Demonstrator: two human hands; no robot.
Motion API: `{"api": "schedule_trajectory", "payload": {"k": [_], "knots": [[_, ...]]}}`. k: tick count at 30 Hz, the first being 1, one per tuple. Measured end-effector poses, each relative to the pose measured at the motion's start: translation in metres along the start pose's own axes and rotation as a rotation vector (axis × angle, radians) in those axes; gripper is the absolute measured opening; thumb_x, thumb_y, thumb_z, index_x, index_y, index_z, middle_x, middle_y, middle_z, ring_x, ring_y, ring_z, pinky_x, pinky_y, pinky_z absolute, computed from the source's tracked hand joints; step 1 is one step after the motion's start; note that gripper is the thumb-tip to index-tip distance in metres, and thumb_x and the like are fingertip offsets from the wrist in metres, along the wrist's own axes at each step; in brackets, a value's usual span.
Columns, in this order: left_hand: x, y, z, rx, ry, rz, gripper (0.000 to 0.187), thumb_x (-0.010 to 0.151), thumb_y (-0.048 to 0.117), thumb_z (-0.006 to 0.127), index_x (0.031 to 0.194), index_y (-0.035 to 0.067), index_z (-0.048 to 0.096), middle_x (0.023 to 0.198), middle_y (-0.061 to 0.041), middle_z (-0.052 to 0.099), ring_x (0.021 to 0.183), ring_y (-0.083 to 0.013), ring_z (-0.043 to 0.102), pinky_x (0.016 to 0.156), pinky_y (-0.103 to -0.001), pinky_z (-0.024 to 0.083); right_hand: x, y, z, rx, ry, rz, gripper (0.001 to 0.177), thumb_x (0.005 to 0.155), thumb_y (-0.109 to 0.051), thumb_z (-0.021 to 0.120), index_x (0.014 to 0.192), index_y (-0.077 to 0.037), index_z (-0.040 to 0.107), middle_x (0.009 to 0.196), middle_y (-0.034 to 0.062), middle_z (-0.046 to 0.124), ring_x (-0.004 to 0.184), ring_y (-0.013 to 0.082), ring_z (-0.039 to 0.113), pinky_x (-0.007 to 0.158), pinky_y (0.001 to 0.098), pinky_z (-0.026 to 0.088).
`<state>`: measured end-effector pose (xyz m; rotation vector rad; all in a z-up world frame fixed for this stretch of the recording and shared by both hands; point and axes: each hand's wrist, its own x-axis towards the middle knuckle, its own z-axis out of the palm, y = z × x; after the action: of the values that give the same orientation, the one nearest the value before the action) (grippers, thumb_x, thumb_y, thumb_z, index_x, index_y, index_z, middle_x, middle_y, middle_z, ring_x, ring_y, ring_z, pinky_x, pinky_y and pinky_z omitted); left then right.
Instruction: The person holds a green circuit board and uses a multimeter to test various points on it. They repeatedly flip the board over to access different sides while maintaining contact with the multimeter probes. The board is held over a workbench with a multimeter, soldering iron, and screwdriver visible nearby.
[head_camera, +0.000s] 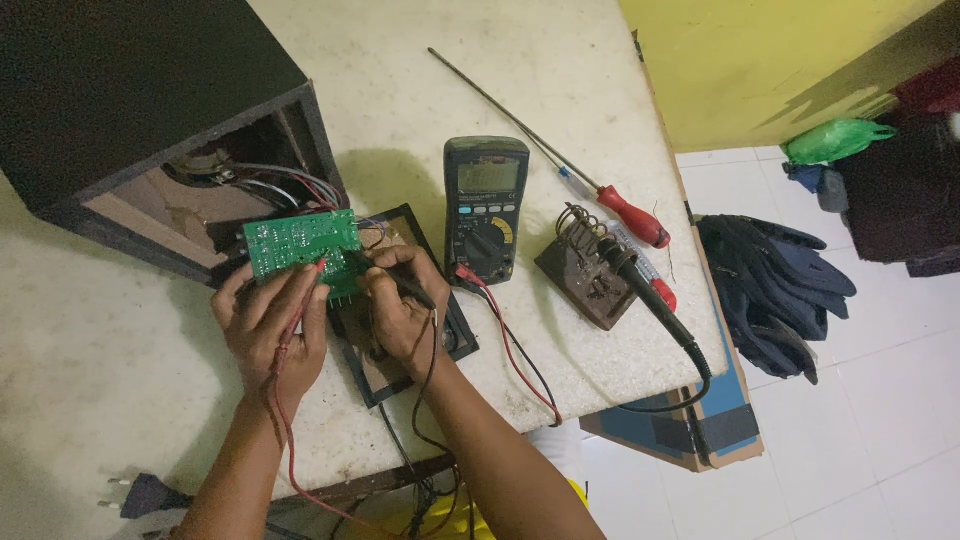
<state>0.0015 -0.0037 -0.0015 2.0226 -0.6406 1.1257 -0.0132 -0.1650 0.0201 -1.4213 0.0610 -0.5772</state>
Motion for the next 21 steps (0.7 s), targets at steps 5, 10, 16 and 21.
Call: {"api": "schedule_trajectory", "payload": {"k": [5,10,16,21], "knots": [[0.003,0.002,-0.001,-0.005,0.011,0.007,0.021,0.095,0.009,0.081,0.116,0.006,0.08,0.109,-0.009,0.075,0.109,-0.0315,0.064,0.111,-0.048,0.04,-0.003,0.013,0.001,-0.005,-0.003,0.005,0.007,0.095,-0.01,0.068,0.096,-0.004,0.065,0.09,0.0214,0.074,0.07,0.0228,0.069,0.068,0.0424,0.058],[0.002,0.002,-0.001,0.01,0.0,0.004,0.021,0.095,0.009,0.081,0.116,0.007,0.079,0.106,-0.01,0.075,0.109,-0.0322,0.064,0.11,-0.048,0.04,-0.002,0.012,0.0,0.003,0.016,-0.023,0.005,0.093,-0.006,0.069,0.096,-0.002,0.066,0.084,0.0198,0.072,0.068,0.0231,0.069,0.068,0.0423,0.057],[0.001,0.001,-0.001,0.002,0.004,-0.005,0.022,0.095,0.009,0.082,0.117,0.007,0.08,0.108,-0.009,0.074,0.112,-0.0338,0.06,0.109,-0.048,0.04,-0.004,0.004,0.003,-0.012,-0.014,0.017,0.006,0.097,-0.01,0.065,0.1,-0.004,0.065,0.079,0.0175,0.071,0.069,0.0221,0.067,0.069,0.0429,0.057],[0.002,0.001,-0.001,-0.009,-0.005,-0.012,0.022,0.094,0.008,0.081,0.116,0.007,0.08,0.108,-0.009,0.076,0.108,-0.0321,0.065,0.11,-0.048,0.039,-0.004,0.015,0.0,0.049,-0.022,0.003,0.006,0.098,-0.008,0.065,0.102,-0.003,0.064,0.093,0.0243,0.073,0.075,0.0226,0.068,0.071,0.0429,0.056]]}}
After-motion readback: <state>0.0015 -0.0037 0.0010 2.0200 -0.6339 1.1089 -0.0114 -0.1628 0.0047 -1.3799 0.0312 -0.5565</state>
